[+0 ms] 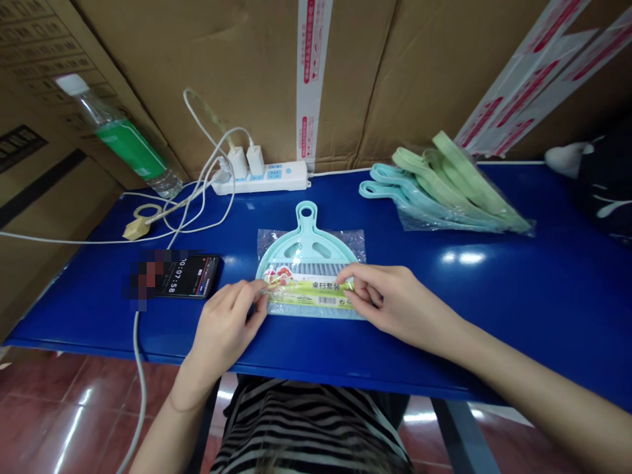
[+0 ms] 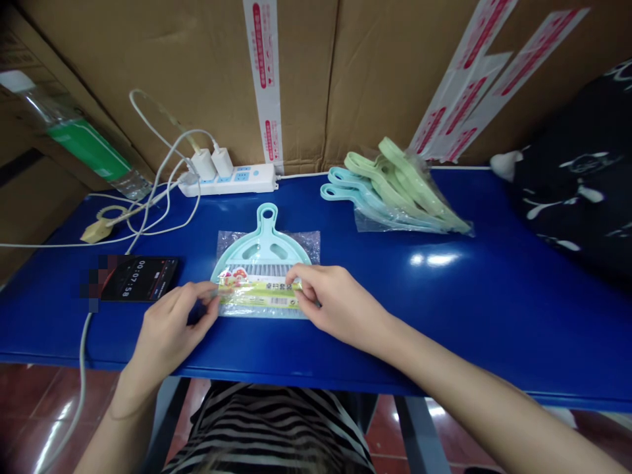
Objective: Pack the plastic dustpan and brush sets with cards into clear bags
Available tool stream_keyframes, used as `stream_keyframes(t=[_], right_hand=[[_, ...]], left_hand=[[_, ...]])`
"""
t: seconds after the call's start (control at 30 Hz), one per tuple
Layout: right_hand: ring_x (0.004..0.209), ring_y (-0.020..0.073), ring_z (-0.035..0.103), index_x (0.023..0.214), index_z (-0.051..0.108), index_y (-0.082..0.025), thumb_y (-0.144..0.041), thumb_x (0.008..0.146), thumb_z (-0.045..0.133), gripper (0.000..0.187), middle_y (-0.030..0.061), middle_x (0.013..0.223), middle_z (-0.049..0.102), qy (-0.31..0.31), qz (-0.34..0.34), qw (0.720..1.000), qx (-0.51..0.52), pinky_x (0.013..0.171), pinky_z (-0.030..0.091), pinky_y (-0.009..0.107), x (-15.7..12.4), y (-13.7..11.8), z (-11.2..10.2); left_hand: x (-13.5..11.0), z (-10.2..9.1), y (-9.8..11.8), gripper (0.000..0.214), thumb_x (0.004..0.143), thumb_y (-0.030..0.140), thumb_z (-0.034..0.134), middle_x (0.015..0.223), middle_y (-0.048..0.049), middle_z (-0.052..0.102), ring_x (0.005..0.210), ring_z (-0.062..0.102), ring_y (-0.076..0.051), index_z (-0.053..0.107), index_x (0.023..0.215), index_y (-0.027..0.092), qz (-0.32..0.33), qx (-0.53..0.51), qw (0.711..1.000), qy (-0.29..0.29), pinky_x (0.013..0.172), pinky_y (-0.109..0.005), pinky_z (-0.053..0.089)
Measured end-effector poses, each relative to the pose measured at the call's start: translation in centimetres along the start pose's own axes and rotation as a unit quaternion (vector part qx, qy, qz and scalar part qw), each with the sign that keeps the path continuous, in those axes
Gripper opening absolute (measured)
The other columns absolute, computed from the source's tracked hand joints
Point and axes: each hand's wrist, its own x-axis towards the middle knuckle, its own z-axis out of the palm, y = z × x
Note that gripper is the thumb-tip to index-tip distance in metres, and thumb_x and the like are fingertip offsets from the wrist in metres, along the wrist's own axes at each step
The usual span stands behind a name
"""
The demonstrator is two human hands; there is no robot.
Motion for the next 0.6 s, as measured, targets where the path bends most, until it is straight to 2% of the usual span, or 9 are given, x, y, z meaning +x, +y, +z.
stream_keyframes(t=[0.2,0.33,0.47,0.6], right_hand=[[0.043,0.0075,0.037,0.087,0.063,-0.017,-0.013,0.085,0.046,0.018,-0.0087,0.053,0.038,0.004,-0.011,1.000,-0.012,0.047,0.035,0.020,-0.02,0.01,0.22],[0.045,0.0074,0.043,0.088,0.071,-0.015,-0.009,0.084,0.047,0.025,-0.0049,0.057,0.049,0.003,-0.029,0.999,-0.016,0.047,0.037,0.020,-0.13,0.03,0.31],[0.055,0.0089,0.057,0.096,0.078,-0.021,-0.004,0.083,0.047,0.038,-0.0001,0.070,0.064,-0.026,-0.029,0.999,-0.032,0.051,0.041,0.019,-0.20,0.16,0.27],[0.058,0.0098,0.060,0.104,0.078,-0.026,-0.003,0.083,0.050,0.042,0.0003,0.074,0.067,-0.035,-0.029,0.997,-0.062,0.052,0.043,0.020,-0.24,0.29,0.24]], left_hand=[[-0.10,0.17,0.00,0.010,0.097,0.013,0.047,0.072,0.0009,0.060,0.059,0.056,-0.012,0.055,0.098,0.018,0.006,0.018,1.000,-0.010,0.057,-0.024,0.048],[-0.32,0.20,-0.21,0.015,0.098,0.012,0.043,0.070,0.0016,0.056,0.058,0.053,-0.012,0.057,0.095,0.017,0.011,0.024,0.999,-0.025,0.058,-0.024,0.046],[-0.26,0.10,-0.27,0.026,0.099,0.013,0.040,0.069,0.0006,0.055,0.059,0.050,-0.012,0.064,0.091,0.018,0.028,0.035,0.998,-0.041,0.059,-0.023,0.044],[-0.05,-0.10,-0.18,0.032,0.100,0.014,0.039,0.068,0.0002,0.054,0.057,0.045,-0.012,0.068,0.086,0.019,0.040,0.050,0.997,-0.043,0.056,-0.024,0.040]])
